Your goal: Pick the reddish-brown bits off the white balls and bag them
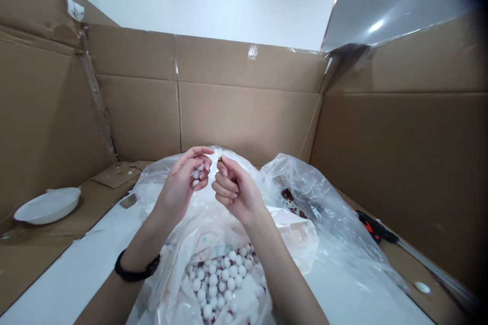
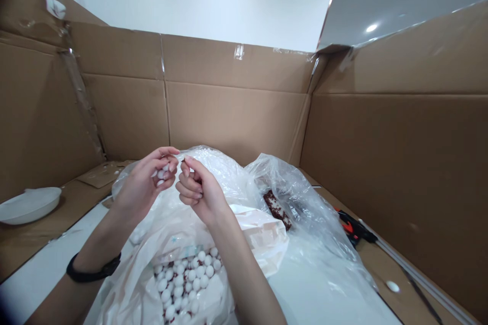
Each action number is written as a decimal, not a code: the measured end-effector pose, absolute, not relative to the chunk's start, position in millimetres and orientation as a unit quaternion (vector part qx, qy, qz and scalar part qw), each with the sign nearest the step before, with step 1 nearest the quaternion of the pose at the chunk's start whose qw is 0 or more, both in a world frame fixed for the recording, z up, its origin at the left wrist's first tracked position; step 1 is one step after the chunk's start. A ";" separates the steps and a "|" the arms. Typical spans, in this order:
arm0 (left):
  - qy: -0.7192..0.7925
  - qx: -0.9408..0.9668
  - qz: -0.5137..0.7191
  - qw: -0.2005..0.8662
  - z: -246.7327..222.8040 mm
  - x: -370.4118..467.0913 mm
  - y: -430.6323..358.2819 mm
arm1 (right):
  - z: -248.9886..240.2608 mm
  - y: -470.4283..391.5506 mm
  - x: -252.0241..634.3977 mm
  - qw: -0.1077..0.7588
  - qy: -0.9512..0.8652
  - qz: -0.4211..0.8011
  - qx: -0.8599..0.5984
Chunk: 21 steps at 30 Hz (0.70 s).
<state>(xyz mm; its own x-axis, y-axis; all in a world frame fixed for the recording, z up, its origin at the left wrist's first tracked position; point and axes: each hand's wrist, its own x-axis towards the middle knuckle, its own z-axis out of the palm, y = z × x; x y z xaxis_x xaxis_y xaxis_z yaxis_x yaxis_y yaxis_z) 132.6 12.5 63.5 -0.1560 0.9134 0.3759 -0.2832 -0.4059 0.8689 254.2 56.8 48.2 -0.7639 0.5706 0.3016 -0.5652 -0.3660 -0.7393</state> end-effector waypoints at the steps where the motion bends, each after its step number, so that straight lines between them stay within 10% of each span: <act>1: 0.310 0.465 0.693 0.455 64.2 131.7 12.1 | 48.4 56.4 254.4 0.350 -0.453 0.820 -0.007; 9: 0.236 0.462 0.672 0.528 67.2 129.9 6.2 | 48.2 49.0 251.1 0.394 -0.537 0.746 -0.019; 21: 0.270 0.556 0.699 0.360 58.2 134.6 10.1 | 46.3 43.2 247.5 0.454 -0.555 0.696 0.039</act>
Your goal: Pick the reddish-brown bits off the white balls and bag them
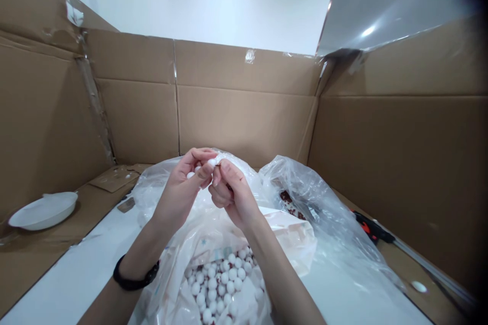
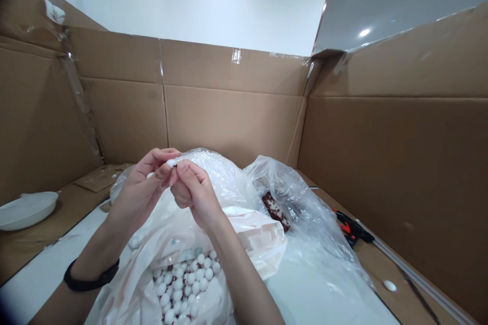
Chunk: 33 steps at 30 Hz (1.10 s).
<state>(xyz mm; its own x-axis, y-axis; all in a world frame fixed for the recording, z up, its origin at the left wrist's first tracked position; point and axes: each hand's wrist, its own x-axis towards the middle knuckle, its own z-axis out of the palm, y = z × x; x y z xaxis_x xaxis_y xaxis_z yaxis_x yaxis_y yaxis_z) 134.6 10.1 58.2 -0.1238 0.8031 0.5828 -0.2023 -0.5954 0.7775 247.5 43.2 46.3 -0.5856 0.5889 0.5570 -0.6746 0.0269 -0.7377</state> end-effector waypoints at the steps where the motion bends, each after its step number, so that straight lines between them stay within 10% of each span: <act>1: 0.273 0.561 0.700 0.347 57.3 133.3 10.4 | 46.1 42.5 246.7 0.460 -0.557 0.690 0.039; 24: 0.307 0.685 0.612 0.249 62.1 122.6 5.0 | 50.2 49.1 260.4 0.432 -0.603 0.669 0.038; 33: 0.375 0.734 0.566 0.031 65.1 122.1 -3.7 | 50.9 51.5 262.1 0.443 -0.606 0.660 0.010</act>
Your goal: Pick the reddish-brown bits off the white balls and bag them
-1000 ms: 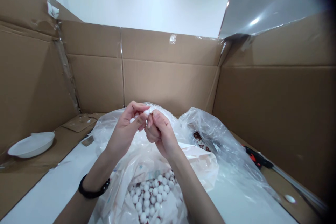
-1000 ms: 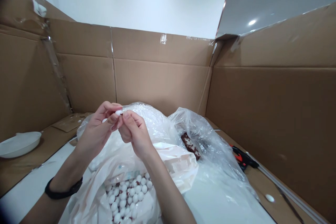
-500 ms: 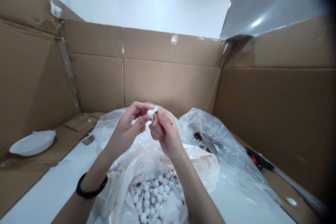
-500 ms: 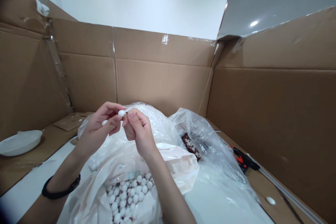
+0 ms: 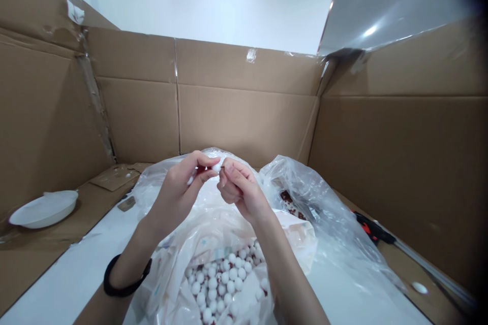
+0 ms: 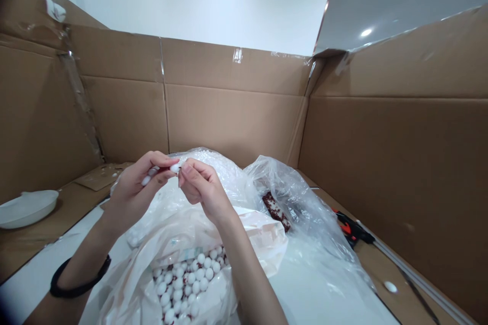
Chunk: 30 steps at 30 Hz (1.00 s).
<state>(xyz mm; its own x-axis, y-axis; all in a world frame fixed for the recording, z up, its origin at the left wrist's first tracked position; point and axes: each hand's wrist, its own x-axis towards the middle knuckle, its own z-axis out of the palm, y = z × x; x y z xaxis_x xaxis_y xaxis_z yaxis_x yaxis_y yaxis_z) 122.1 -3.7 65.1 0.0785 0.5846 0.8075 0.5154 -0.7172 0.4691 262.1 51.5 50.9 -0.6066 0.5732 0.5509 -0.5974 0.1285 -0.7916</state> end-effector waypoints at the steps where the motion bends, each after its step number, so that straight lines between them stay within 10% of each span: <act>1: 0.378 0.738 0.559 0.014 65.5 122.3 -4.5 | 51.0 51.5 261.9 0.444 -0.607 0.659 0.006; 30: 0.332 0.767 0.531 -0.139 61.6 126.3 0.8 | 47.2 57.3 262.8 0.382 -0.601 0.702 -0.012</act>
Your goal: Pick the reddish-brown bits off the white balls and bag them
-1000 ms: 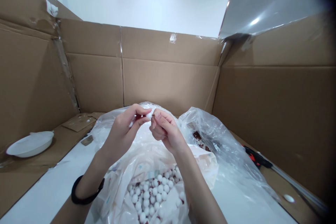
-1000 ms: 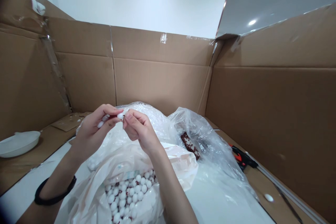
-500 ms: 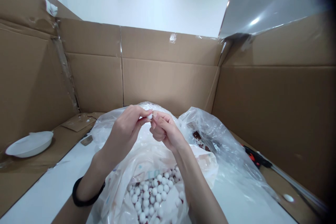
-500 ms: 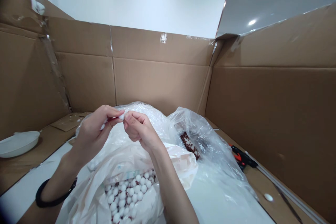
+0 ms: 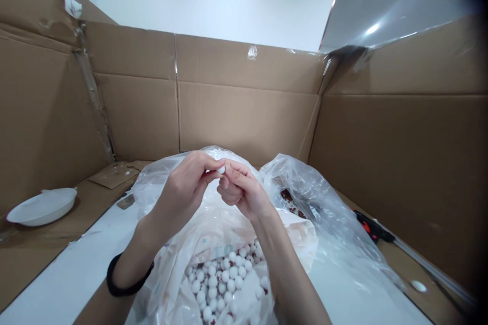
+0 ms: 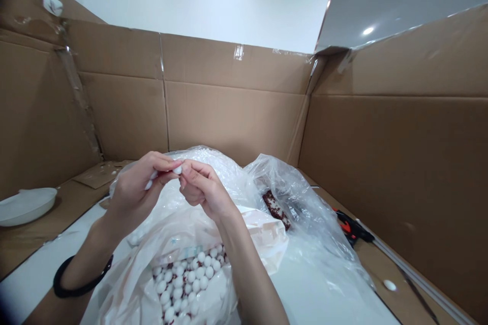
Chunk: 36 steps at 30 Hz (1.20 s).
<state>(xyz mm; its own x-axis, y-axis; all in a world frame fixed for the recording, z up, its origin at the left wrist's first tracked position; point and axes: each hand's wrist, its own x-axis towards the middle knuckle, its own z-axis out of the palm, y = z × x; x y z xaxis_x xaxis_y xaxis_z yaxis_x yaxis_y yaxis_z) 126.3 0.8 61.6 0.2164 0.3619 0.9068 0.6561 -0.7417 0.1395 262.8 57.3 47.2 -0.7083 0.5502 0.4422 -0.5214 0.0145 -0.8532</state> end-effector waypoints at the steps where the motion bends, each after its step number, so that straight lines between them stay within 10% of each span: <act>1: -0.343 -0.762 -0.534 0.128 62.5 126.1 -0.8 | 47.4 56.9 261.6 0.381 -0.597 0.706 -0.012; 8: -0.434 -0.779 -0.452 0.000 74.3 117.3 -22.4 | 47.4 72.9 254.8 0.575 -0.208 0.789 -0.057; 15: -0.411 -0.866 -0.252 -0.132 64.0 119.9 -17.8 | 41.6 89.7 259.4 0.544 -0.044 0.825 -0.143; 36: -0.551 -0.753 -0.352 0.079 48.7 130.6 19.2 | 49.1 58.7 247.6 0.443 -0.082 0.889 -0.080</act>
